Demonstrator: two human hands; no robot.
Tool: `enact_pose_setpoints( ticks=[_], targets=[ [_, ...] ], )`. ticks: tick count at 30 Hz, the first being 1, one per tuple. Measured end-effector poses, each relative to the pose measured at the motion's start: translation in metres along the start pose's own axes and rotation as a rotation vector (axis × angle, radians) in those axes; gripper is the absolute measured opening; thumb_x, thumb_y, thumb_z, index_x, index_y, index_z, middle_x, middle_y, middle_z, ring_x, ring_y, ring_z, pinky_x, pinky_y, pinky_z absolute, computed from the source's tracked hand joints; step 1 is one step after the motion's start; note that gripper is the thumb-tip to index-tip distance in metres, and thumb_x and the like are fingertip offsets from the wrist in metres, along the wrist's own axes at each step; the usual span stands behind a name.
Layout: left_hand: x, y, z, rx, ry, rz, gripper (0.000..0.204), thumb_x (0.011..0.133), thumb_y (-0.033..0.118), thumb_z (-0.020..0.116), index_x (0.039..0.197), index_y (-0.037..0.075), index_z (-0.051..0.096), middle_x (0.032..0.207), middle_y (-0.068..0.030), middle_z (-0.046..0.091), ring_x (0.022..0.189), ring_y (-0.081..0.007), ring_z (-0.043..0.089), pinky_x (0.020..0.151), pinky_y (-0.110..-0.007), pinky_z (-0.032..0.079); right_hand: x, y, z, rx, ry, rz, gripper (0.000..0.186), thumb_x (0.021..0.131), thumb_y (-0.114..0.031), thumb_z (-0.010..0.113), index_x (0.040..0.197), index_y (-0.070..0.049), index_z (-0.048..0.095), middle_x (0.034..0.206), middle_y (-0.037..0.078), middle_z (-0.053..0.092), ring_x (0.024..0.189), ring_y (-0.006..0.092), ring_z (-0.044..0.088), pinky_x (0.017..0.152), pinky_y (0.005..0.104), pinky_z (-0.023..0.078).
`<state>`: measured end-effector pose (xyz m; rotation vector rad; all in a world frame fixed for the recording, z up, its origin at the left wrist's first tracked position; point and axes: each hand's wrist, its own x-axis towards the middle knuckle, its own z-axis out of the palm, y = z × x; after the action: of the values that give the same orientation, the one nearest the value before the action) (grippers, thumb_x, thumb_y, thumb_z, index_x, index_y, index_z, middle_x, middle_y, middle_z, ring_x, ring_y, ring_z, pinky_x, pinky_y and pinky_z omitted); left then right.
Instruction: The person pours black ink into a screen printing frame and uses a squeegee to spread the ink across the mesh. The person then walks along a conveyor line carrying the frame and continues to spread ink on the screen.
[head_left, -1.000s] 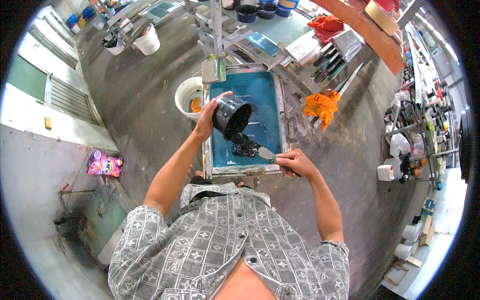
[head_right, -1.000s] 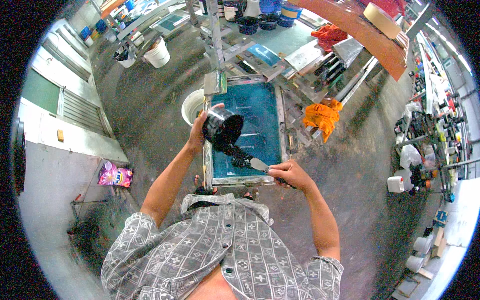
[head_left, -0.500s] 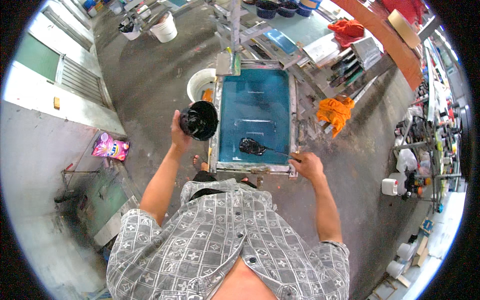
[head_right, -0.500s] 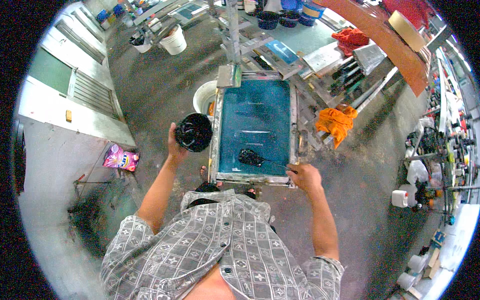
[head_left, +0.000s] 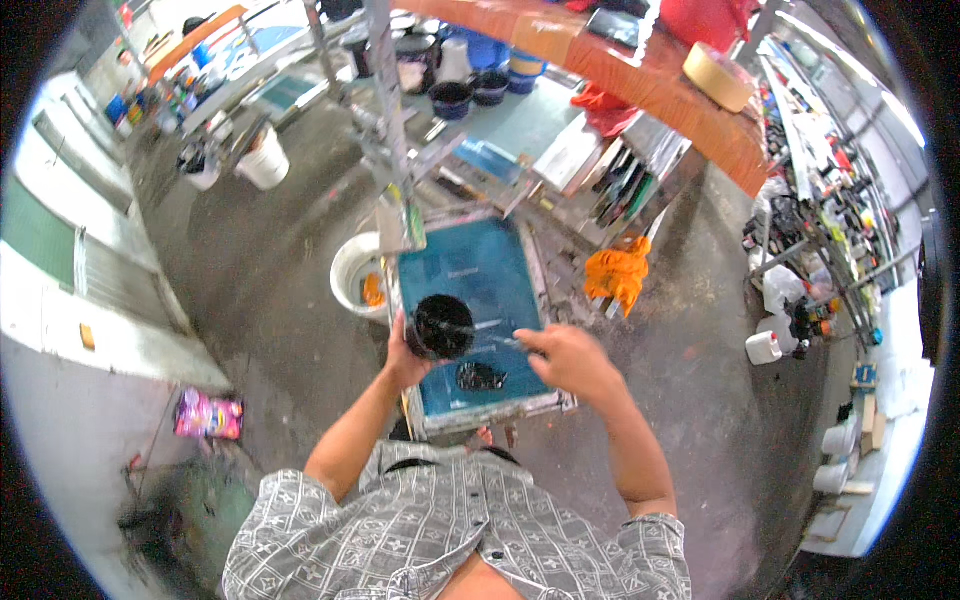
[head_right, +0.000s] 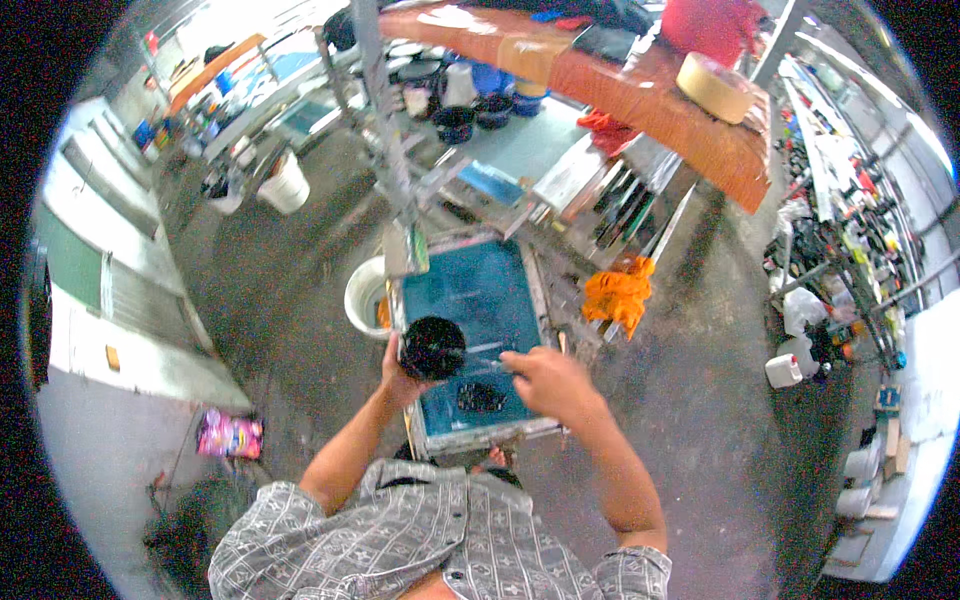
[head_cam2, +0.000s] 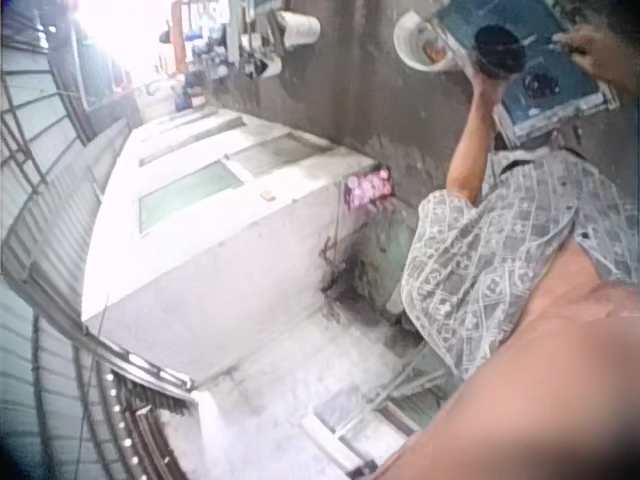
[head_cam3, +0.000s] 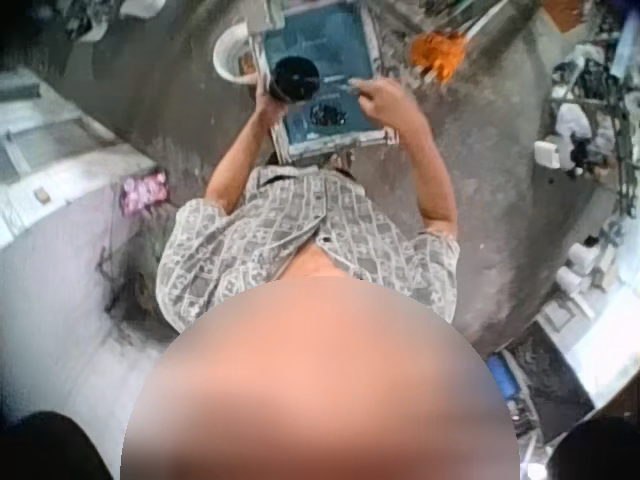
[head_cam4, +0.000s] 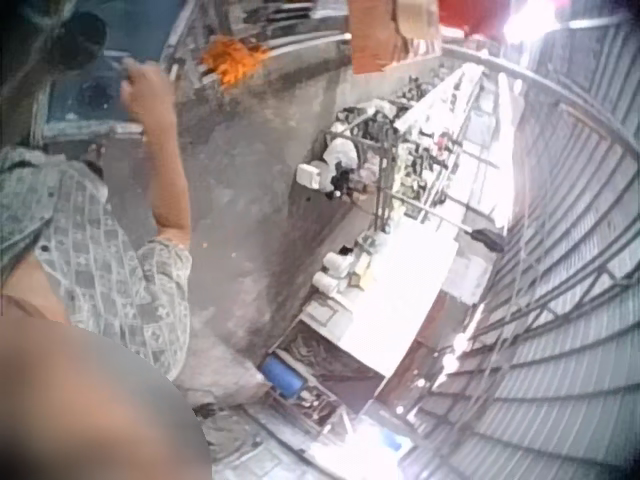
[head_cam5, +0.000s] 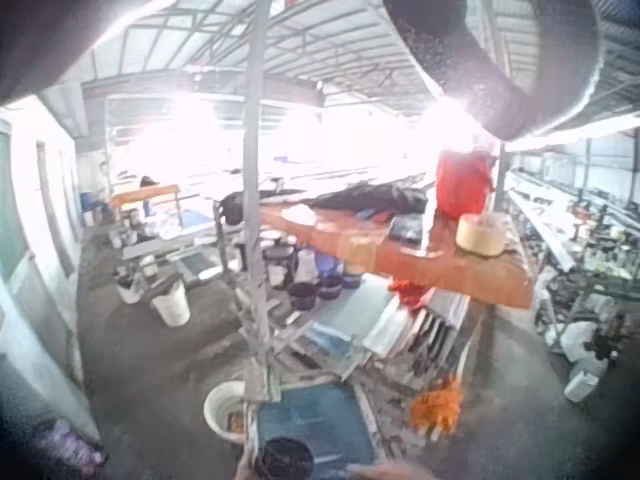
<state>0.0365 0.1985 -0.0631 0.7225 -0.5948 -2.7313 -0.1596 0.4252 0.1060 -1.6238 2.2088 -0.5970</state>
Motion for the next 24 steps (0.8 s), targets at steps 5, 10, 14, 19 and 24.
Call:
enact_pose_setpoints(
  ticks=[5,10,14,19,24],
  targets=[
    [0.05,0.023,0.012,-0.145,-0.112,-0.146,0.062,0.094,0.064,0.038,0.138,0.021,0.052,0.14,-0.0103,0.055,0.124,-0.0337,0.055,0.097,-0.057,0.049,0.037,-0.008,0.004,0.036,-0.036,0.017,0.052,0.08,-0.014,0.068,0.132,-0.012,0.058,0.105,0.016,0.067,0.095,0.0367,0.064,0.086,0.042,0.052],
    [0.151,0.08,0.055,-0.162,-0.127,-0.178,0.057,0.094,0.06,0.042,0.136,0.022,0.053,0.138,-0.0077,0.055,0.123,-0.0324,0.054,0.1,-0.06,0.046,0.082,0.019,-0.014,0.338,0.354,0.323,0.031,0.08,-0.014,0.077,0.108,-0.005,0.071,0.103,0.011,0.071,0.089,0.0194,0.067,0.081,0.0306,0.051],
    [0.267,0.135,0.103,-0.17,-0.514,-0.016,0.066,0.093,0.066,0.041,0.143,0.024,0.045,0.146,-0.0084,0.049,0.13,-0.0354,0.049,0.105,-0.064,0.039,0.173,0.039,-0.032,0.672,0.922,0.378,0.027,0.082,-0.01,0.075,0.108,-0.004,0.07,0.103,0.006,0.07,0.088,0.0109,0.063,0.077,0.0255,0.049],
    [0.282,0.15,0.119,0.267,-0.207,-0.115,0.083,0.095,0.07,0.034,0.145,0.004,0.039,0.134,-0.0223,0.055,0.118,-0.0401,0.058,0.1,-0.055,0.046,0.266,0.1,-0.043,0.524,0.987,0.349,0.035,0.082,-0.012,0.075,0.114,0.001,0.068,0.106,0.007,0.068,0.092,0.0176,0.061,0.083,0.0306,0.05],
    [0.194,0.128,-0.028,0.618,0.285,0.132,0.046,0.094,0.032,0.065,0.129,0.003,0.056,0.107,-0.0095,0.066,0.089,-0.0206,0.064,0.084,-0.034,0.052,0.315,0.127,-0.027,0.935,1.145,0.37,0.057,0.086,-0.006,0.075,0.137,0.001,0.05,0.096,0.004,0.06,0.083,0.0086,0.058,0.072,0.0207,0.048]
  ],
)
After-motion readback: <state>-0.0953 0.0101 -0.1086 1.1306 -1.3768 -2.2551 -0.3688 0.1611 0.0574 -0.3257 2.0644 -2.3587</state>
